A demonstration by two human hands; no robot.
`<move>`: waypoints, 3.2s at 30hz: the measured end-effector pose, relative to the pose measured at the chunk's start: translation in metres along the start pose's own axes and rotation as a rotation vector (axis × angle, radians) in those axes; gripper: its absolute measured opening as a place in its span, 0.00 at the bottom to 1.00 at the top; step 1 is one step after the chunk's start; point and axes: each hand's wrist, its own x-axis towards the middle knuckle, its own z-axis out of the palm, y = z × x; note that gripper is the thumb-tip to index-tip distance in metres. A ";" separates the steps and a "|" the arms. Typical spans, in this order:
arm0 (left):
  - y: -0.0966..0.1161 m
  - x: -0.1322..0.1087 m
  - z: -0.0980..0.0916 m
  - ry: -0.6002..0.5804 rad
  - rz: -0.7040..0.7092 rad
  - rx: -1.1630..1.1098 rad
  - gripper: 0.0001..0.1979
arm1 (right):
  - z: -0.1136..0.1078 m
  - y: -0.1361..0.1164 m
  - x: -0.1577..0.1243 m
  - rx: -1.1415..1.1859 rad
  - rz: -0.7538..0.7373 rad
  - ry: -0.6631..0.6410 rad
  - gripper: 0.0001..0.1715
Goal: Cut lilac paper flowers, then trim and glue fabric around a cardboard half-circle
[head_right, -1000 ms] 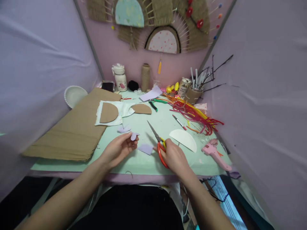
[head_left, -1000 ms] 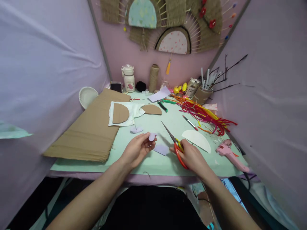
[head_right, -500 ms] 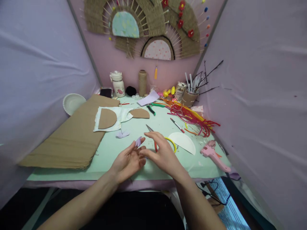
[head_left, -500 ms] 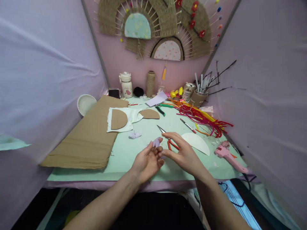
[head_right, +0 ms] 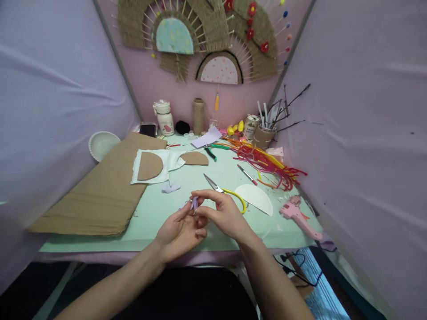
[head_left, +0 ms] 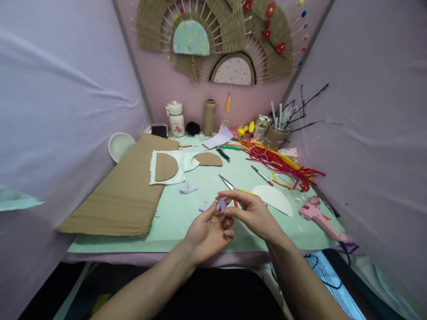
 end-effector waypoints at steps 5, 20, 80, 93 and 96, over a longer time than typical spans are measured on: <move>0.000 0.000 -0.001 -0.004 -0.019 -0.022 0.12 | 0.001 0.001 0.001 0.083 0.047 -0.024 0.20; -0.001 -0.001 0.001 0.047 -0.021 0.032 0.11 | 0.002 0.001 -0.001 0.160 0.082 -0.010 0.21; 0.027 -0.033 -0.036 0.375 0.901 1.244 0.06 | 0.032 0.033 0.072 0.003 0.133 0.243 0.12; 0.027 -0.031 -0.054 0.105 0.930 1.956 0.10 | 0.052 0.037 0.097 -0.506 0.091 0.166 0.08; 0.027 -0.031 -0.054 0.093 0.932 1.990 0.10 | 0.016 0.028 0.111 -0.649 0.072 0.212 0.05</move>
